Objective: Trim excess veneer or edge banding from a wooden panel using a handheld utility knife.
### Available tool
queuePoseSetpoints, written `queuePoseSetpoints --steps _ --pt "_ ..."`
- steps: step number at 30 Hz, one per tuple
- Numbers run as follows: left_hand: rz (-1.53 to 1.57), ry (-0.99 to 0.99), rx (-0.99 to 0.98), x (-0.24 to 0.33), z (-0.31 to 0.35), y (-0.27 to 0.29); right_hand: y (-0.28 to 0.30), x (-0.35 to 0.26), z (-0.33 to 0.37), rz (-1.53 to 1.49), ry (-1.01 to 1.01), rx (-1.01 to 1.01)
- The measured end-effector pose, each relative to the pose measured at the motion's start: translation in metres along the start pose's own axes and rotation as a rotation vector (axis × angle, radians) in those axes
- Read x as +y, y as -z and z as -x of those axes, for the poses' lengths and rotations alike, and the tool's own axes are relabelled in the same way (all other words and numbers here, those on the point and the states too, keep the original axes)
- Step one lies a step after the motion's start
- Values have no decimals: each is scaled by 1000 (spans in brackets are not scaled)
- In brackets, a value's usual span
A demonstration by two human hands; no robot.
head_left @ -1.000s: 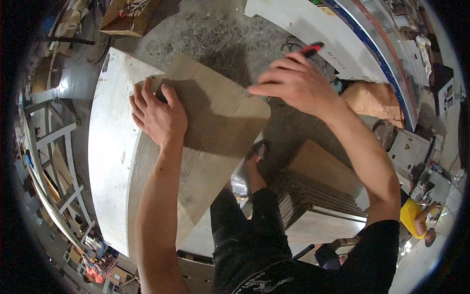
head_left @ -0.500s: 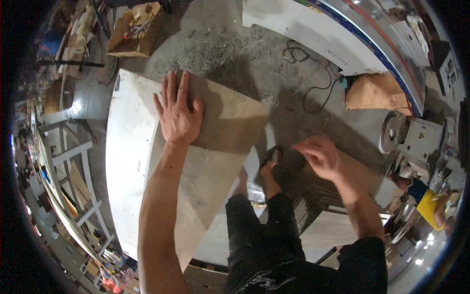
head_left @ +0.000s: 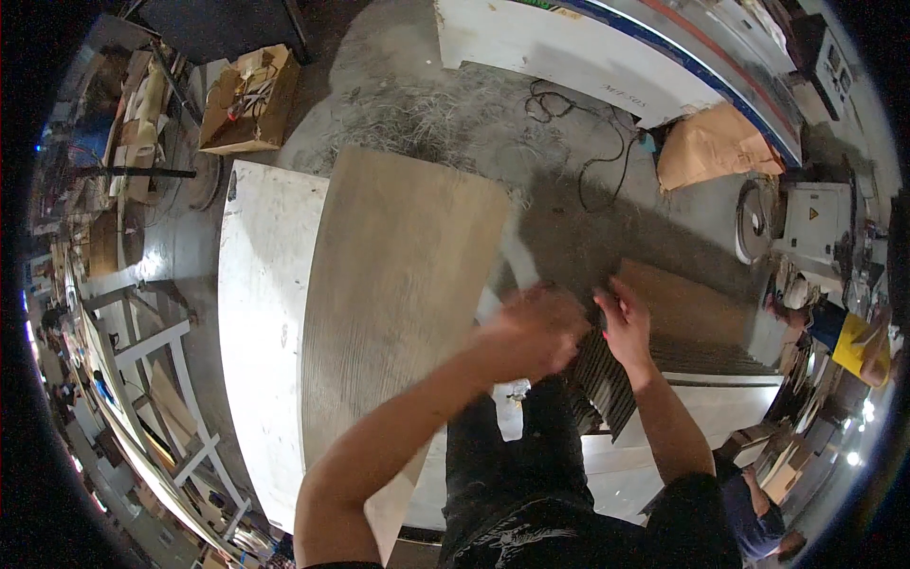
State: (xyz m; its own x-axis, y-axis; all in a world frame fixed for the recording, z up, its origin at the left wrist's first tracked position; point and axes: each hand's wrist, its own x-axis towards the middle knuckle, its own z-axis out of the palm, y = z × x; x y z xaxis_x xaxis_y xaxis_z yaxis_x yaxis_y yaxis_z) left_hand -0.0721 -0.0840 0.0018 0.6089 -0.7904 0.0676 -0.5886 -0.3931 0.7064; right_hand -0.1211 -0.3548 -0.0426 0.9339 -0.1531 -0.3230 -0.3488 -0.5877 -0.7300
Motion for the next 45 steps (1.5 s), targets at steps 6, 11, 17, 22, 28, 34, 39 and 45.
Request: queuePoseSetpoints --steps 6,11,17,22,28,34,39,45 --pt "-591 777 392 -73 151 95 -49 -119 -82 60 553 66" --pt "-512 816 480 -72 161 97 -87 -158 -121 51 734 102" --pt "-503 805 518 -76 162 93 -133 -121 -35 42 588 171" --pt "-538 841 517 -74 159 90 -172 -107 125 51 469 10" --pt "-539 831 533 -77 162 89 -163 -122 197 138 564 -185" --pt "-559 839 504 -36 212 56 -137 -115 93 -27 783 131" --pt "-468 818 325 64 373 -27 -138 -131 18 116 624 233" --pt "-576 831 202 193 606 -134 -160 -114 48 82 675 291"
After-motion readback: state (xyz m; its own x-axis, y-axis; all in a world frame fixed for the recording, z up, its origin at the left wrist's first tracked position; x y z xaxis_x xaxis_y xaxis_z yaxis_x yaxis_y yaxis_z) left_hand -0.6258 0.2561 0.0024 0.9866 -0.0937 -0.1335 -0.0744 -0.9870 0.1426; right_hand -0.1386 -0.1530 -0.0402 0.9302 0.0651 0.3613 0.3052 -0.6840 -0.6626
